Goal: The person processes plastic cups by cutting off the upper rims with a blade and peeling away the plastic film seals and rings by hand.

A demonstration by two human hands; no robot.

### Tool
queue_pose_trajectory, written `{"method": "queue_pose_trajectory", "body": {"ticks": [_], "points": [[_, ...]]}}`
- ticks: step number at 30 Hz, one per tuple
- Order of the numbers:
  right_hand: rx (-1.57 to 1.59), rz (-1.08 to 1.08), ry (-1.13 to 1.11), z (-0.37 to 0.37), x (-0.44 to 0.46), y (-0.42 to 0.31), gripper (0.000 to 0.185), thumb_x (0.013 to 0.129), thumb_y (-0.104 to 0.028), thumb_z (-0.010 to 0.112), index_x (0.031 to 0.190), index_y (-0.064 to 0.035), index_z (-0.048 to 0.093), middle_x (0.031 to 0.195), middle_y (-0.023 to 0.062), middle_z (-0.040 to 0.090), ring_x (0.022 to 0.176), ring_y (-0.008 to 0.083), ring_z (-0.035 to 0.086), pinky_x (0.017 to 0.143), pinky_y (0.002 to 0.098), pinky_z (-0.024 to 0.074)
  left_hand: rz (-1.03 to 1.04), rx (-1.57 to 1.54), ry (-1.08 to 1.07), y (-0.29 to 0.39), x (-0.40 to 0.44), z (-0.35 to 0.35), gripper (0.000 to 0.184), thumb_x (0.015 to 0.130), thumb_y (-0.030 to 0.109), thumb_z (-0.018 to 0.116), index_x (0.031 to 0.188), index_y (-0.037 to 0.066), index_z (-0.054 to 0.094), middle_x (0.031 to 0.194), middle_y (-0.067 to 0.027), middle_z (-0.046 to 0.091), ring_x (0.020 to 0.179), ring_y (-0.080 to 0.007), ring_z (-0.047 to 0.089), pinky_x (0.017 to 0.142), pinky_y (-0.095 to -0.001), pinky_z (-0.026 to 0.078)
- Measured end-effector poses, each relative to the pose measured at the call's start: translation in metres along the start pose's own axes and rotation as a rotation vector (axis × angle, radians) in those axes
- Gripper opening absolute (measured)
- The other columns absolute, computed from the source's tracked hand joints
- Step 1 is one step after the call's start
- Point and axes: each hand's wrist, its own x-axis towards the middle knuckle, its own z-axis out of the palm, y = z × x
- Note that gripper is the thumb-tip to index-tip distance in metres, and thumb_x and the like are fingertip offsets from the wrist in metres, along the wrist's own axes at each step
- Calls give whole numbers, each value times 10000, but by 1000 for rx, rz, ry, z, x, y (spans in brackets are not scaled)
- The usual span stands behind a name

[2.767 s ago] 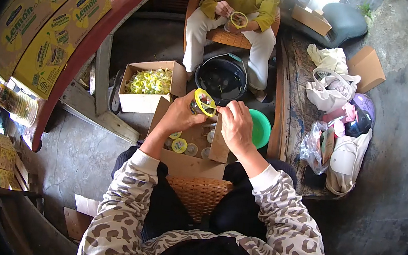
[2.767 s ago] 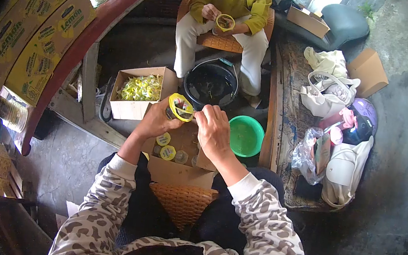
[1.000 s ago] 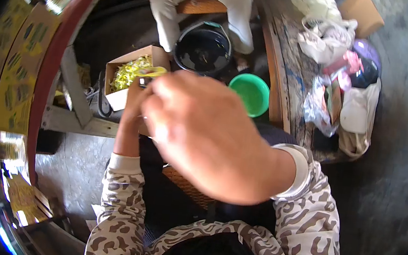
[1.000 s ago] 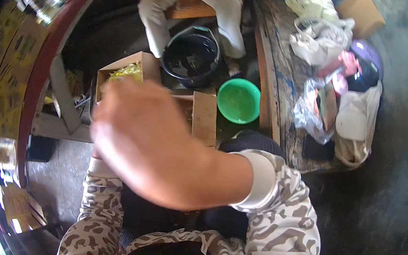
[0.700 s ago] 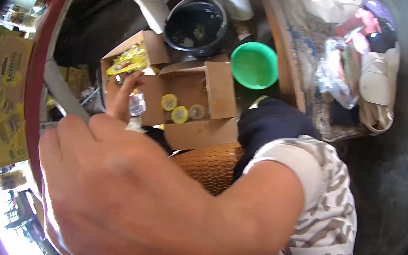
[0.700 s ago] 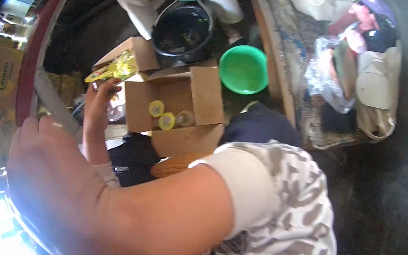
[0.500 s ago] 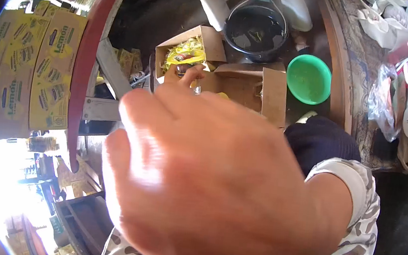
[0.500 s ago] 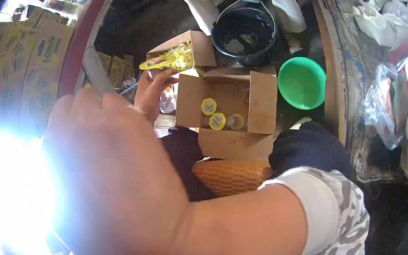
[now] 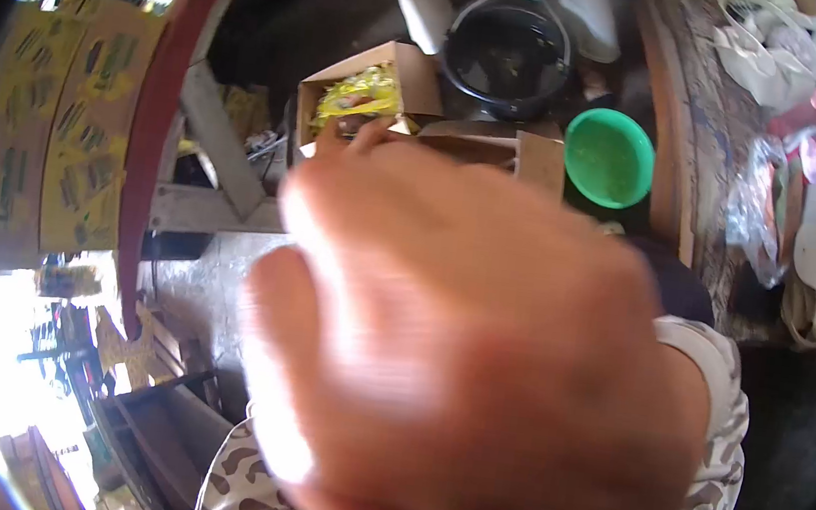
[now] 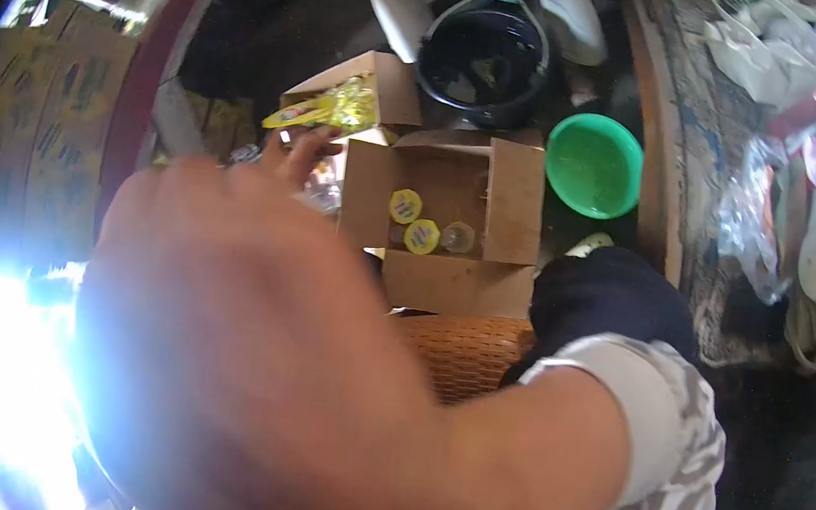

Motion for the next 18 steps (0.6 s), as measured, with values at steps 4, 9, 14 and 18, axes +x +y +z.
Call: {"method": "queue_pose_trajectory", "body": {"ticks": [4, 9, 14, 18], "points": [[-107, 40, -63, -14, -5, 0, 85, 717, -62, 672, 765, -12, 623, 753, 121, 589, 654, 268, 587, 598, 381, 445, -23, -61, -20, 4, -5, 8, 482, 872, 237, 720, 1242, -16, 541, 1099, -140, 684, 953, -214, 674, 880, -347, 508], [-230, 120, -174, -32, 5, 1, 69, 758, -22, 675, 811, 2, 638, 772, 121, 599, 649, 258, 593, 603, 370, 449, -142, 5, 24, 4, -10, 5, 519, 887, 188, 721, 1319, 15, 489, 1158, -141, 633, 1047, -247, 644, 904, -402, 515], [-491, 263, -256, -49, 26, 18, 62, 800, 18, 678, 857, 16, 654, 792, 121, 609, 644, 247, 599, 608, 358, 453, 96, -147, 78, -13, 0, 25, 743, 837, 15, 707, 1470, -8, 320, 1184, -166, 630, 928, -226, 660, 659, -309, 556], [-686, 361, -235, -54, 22, 63, 42, 798, 5, 662, 838, -7, 670, 857, 138, 644, 843, 327, 660, 764, 422, 526, -41, -199, -43, 26, -17, 29, 521, 853, 151, 755, 1268, 10, 474, 1139, -106, 639, 1000, -159, 622, 843, -294, 512]]}}
